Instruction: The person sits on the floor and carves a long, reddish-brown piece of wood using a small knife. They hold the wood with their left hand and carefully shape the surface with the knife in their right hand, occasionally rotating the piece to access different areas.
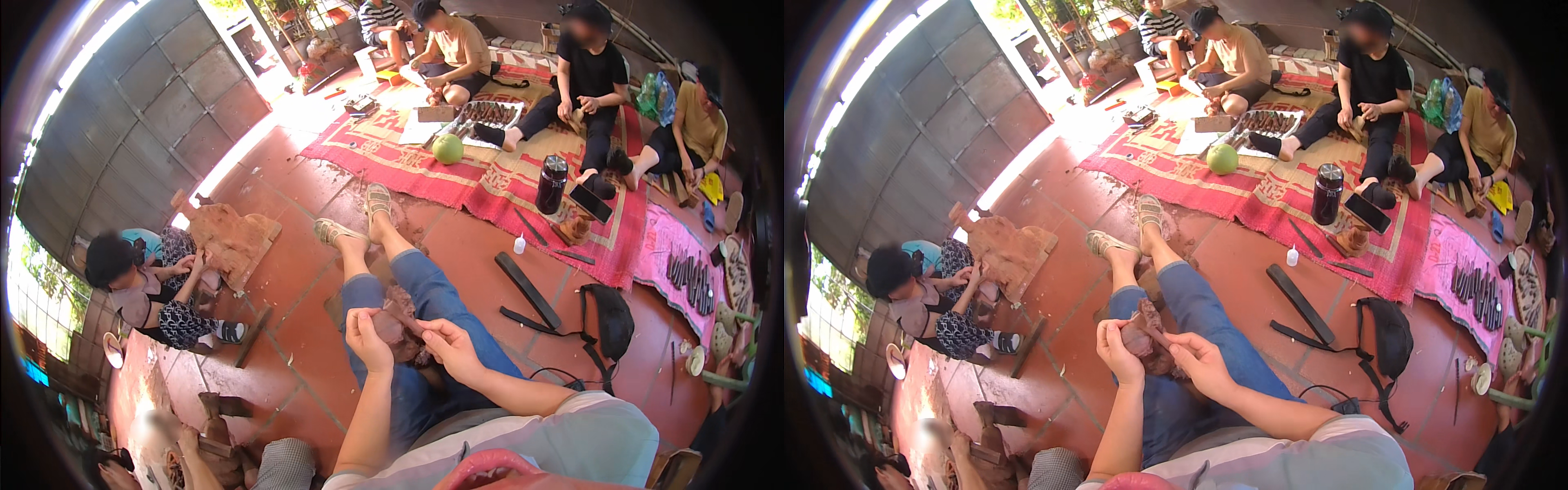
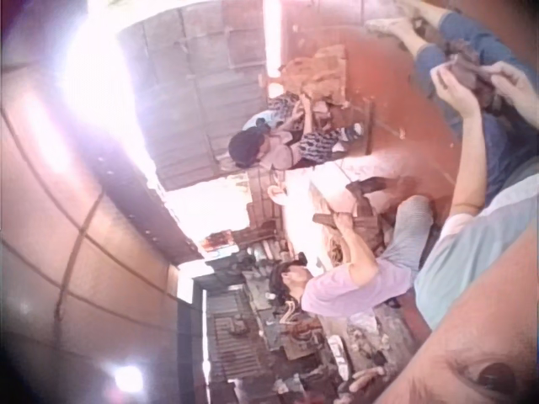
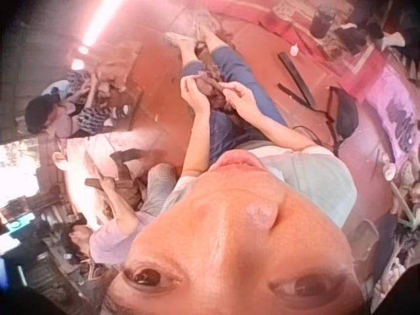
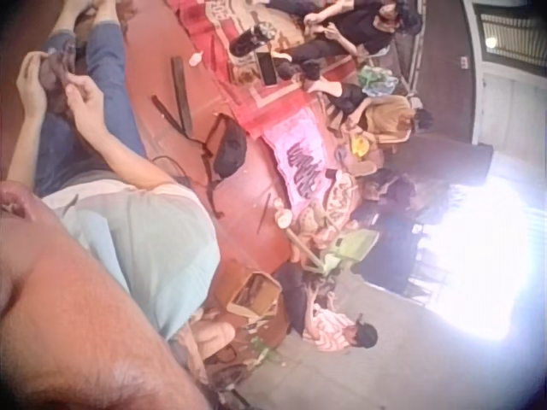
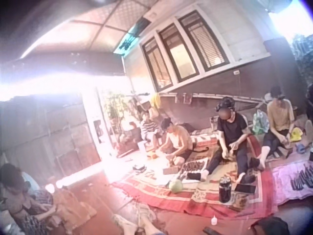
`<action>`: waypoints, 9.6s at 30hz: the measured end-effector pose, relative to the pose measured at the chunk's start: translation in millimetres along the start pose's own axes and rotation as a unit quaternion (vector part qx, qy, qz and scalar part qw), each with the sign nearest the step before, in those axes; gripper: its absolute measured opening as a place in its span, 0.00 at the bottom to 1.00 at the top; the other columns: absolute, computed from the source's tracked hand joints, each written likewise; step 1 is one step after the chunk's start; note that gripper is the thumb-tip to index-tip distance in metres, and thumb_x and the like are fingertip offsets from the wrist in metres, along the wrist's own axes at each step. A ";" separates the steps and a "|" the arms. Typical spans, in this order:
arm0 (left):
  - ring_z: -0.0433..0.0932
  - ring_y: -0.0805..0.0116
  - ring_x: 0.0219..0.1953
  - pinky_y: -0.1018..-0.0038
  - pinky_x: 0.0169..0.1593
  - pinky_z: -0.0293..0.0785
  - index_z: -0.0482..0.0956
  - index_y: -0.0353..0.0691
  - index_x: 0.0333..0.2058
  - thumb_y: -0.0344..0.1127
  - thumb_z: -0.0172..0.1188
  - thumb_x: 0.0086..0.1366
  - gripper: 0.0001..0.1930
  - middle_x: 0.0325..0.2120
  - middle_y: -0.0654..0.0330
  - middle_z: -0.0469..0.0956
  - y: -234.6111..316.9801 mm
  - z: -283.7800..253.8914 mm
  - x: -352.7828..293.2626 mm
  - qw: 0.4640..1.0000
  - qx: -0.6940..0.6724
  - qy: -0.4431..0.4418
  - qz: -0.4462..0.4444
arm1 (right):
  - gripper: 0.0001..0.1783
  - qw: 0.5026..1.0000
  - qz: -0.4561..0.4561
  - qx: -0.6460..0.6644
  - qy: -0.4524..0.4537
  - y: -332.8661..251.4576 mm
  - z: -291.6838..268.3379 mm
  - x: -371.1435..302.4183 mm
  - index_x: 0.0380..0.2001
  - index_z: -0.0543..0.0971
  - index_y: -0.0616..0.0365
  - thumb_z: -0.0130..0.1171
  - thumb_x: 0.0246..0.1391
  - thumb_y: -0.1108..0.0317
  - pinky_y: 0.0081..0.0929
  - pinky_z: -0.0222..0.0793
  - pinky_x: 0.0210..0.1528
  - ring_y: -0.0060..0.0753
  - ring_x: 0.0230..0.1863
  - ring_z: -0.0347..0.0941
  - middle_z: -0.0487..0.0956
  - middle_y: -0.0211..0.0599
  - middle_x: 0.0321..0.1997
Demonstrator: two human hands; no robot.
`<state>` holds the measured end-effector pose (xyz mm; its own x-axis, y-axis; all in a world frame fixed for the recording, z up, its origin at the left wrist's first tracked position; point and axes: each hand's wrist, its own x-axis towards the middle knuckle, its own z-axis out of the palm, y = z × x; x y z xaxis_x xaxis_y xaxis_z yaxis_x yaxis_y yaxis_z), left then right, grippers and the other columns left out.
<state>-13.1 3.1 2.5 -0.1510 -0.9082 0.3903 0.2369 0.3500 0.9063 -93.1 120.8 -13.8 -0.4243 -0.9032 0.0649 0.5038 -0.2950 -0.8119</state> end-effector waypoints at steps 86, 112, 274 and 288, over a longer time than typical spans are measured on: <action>0.72 0.71 0.32 0.75 0.40 0.70 0.74 0.33 0.45 0.52 0.31 0.69 0.29 0.35 0.58 0.74 1.5 -7.6 9.7 0.995 -0.024 -0.078 -0.065 | 0.09 0.997 -0.056 -0.034 0.036 -24.2 19.4 -28.5 0.43 0.75 0.60 0.53 0.60 0.71 0.11 0.60 0.33 0.09 0.30 0.64 0.74 0.22 0.32; 0.69 0.62 0.46 0.69 0.52 0.62 0.72 0.31 0.47 0.39 0.37 0.67 0.21 0.41 0.53 0.72 5.5 -6.1 1.7 0.980 0.122 -0.071 0.139 | 0.06 0.988 0.049 -0.095 0.113 -9.1 17.8 -16.5 0.34 0.74 0.59 0.52 0.60 0.68 0.11 0.52 0.20 0.09 0.21 0.58 0.67 0.21 0.20; 0.72 0.71 0.34 0.75 0.41 0.69 0.73 0.35 0.30 0.46 0.33 0.69 0.23 0.29 0.58 0.74 8.0 0.4 -1.4 0.989 0.015 0.036 -0.141 | 0.08 0.991 -0.021 -0.133 0.006 -27.5 -21.7 34.9 0.28 0.79 0.64 0.60 0.51 0.69 0.21 0.68 0.31 0.19 0.29 0.74 0.79 0.30 0.24; 0.73 0.73 0.38 0.77 0.45 0.67 0.75 0.35 0.32 0.31 0.58 0.57 0.06 0.35 0.61 0.75 24.0 -15.5 32.2 0.928 0.028 -0.370 0.024 | 0.10 0.982 -0.088 -0.081 0.147 -76.0 -86.9 -19.6 0.41 0.71 0.57 0.56 0.56 0.69 0.08 0.48 0.17 0.08 0.18 0.57 0.68 0.21 0.21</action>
<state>2.6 -21.4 34.3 -0.7637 -0.4930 0.4168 0.2135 0.4163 0.8838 -188.4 188.0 -3.9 -0.7045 -0.7069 0.0626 0.2865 -0.3640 -0.8863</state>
